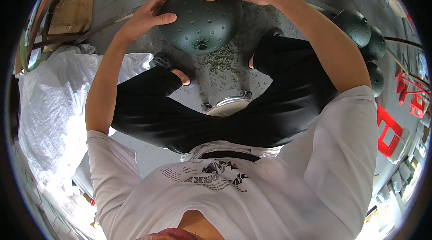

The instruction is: Drilling holes into green plastic hemispherical shells using a bench-mounted drill.

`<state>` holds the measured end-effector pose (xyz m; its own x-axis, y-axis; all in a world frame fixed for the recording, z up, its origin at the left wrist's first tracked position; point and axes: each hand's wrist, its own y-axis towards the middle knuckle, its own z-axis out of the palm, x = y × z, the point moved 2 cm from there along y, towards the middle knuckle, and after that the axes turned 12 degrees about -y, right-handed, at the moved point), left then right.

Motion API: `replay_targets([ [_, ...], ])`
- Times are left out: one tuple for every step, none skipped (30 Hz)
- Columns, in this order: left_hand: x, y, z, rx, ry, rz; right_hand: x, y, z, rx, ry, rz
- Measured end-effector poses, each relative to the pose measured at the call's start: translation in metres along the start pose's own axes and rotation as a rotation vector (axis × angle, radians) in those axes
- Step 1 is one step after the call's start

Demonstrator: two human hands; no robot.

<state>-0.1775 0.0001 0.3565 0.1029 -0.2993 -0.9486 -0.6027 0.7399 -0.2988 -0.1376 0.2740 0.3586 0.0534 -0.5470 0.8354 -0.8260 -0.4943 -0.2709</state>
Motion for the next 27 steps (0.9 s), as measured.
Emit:
replay_targets([
  [0.0005, 0.0003, 0.0001, -0.007, -0.003, 0.007, -0.0012, 0.0007, -0.0001, 0.007, 0.007, 0.007],
  [0.0003, 0.0007, 0.0008, -0.012, -0.007, 0.015, -0.0023, 0.0007, 0.0002, 0.013, 0.015, 0.015],
  [0.0002, 0.0008, 0.0012, -0.012, -0.008, 0.015, -0.0034, 0.0004, 0.0010, 0.013, 0.015, 0.016],
  [-0.0002, 0.0008, 0.0012, -0.026, 0.011, 0.027, -0.0045, -0.0001, 0.0013, -0.013, 0.013, 0.013],
  [-0.0002, 0.0003, 0.0008, -0.042, 0.030, 0.038, -0.0042, -0.0003, 0.0017, -0.038, 0.011, 0.009],
  [0.0008, 0.0006, -0.0001, -0.042, 0.029, 0.038, -0.0038, -0.0004, 0.0019, -0.037, 0.011, 0.009],
  [0.0021, 0.0013, -0.0013, -0.028, 0.015, 0.034, -0.0034, -0.0004, 0.0017, -0.038, 0.022, 0.003],
  [0.0039, 0.0017, -0.0026, -0.016, 0.001, 0.030, -0.0019, -0.0004, 0.0017, -0.040, 0.032, -0.004],
  [0.0061, 0.0017, -0.0034, -0.016, 0.001, 0.030, -0.0006, -0.0005, 0.0016, -0.039, 0.032, -0.004],
  [0.0082, 0.0016, -0.0042, -0.028, 0.000, 0.040, 0.0004, -0.0006, 0.0018, -0.026, 0.030, 0.012],
  [0.0077, 0.0024, -0.0032, -0.037, -0.002, 0.052, -0.0002, -0.0013, 0.0014, -0.016, 0.029, 0.030],
  [0.0071, 0.0028, -0.0028, -0.035, -0.003, 0.052, -0.0020, -0.0013, 0.0020, -0.016, 0.029, 0.031],
  [0.0064, 0.0028, -0.0028, -0.041, 0.005, 0.047, -0.0041, -0.0009, 0.0025, -0.050, 0.001, 0.021],
  [0.0046, 0.0020, -0.0023, -0.045, 0.013, 0.041, -0.0044, -0.0008, 0.0029, -0.085, -0.024, 0.011],
  [0.0028, 0.0013, -0.0014, -0.043, 0.013, 0.039, -0.0047, -0.0002, 0.0016, -0.086, -0.022, 0.013],
  [0.0012, 0.0007, -0.0006, -0.054, 0.020, 0.028, -0.0047, 0.0007, 0.0000, -0.041, -0.001, 0.006],
  [0.0002, 0.0003, -0.0010, -0.068, 0.027, 0.018, -0.0043, 0.0016, -0.0004, 0.005, 0.019, -0.003],
  [-0.0006, -0.0001, -0.0021, -0.068, 0.027, 0.018, -0.0043, 0.0016, 0.0000, 0.005, 0.019, -0.003],
  [-0.0013, -0.0007, -0.0029, -0.045, 0.033, -0.001, -0.0044, 0.0012, 0.0006, -0.003, 0.031, 0.005],
  [-0.0011, -0.0008, -0.0032, -0.022, 0.038, -0.019, -0.0049, 0.0007, 0.0010, -0.010, 0.043, 0.014],
  [-0.0008, -0.0007, -0.0028, -0.022, 0.038, -0.019, -0.0052, 0.0003, 0.0023, -0.010, 0.042, 0.014],
  [-0.0002, -0.0007, -0.0023, -0.027, 0.035, -0.021, -0.0058, -0.0002, 0.0036, -0.023, 0.068, 0.026],
  [0.0005, -0.0009, -0.0024, -0.033, 0.033, -0.024, -0.0062, -0.0003, 0.0045, -0.035, 0.095, 0.037],
  [0.0006, -0.0009, -0.0033, -0.034, 0.033, -0.024, -0.0063, 0.0000, 0.0045, -0.035, 0.094, 0.036],
  [0.0005, -0.0007, -0.0045, -0.026, 0.052, -0.029, -0.0064, 0.0006, 0.0043, -0.032, 0.071, 0.041],
  [-0.0007, 0.0001, -0.0040, -0.015, 0.071, -0.033, -0.0079, 0.0006, 0.0037, -0.031, 0.049, 0.048],
  [-0.0016, 0.0002, -0.0033, -0.013, 0.071, -0.032, -0.0093, 0.0009, 0.0037, -0.032, 0.049, 0.051],
])
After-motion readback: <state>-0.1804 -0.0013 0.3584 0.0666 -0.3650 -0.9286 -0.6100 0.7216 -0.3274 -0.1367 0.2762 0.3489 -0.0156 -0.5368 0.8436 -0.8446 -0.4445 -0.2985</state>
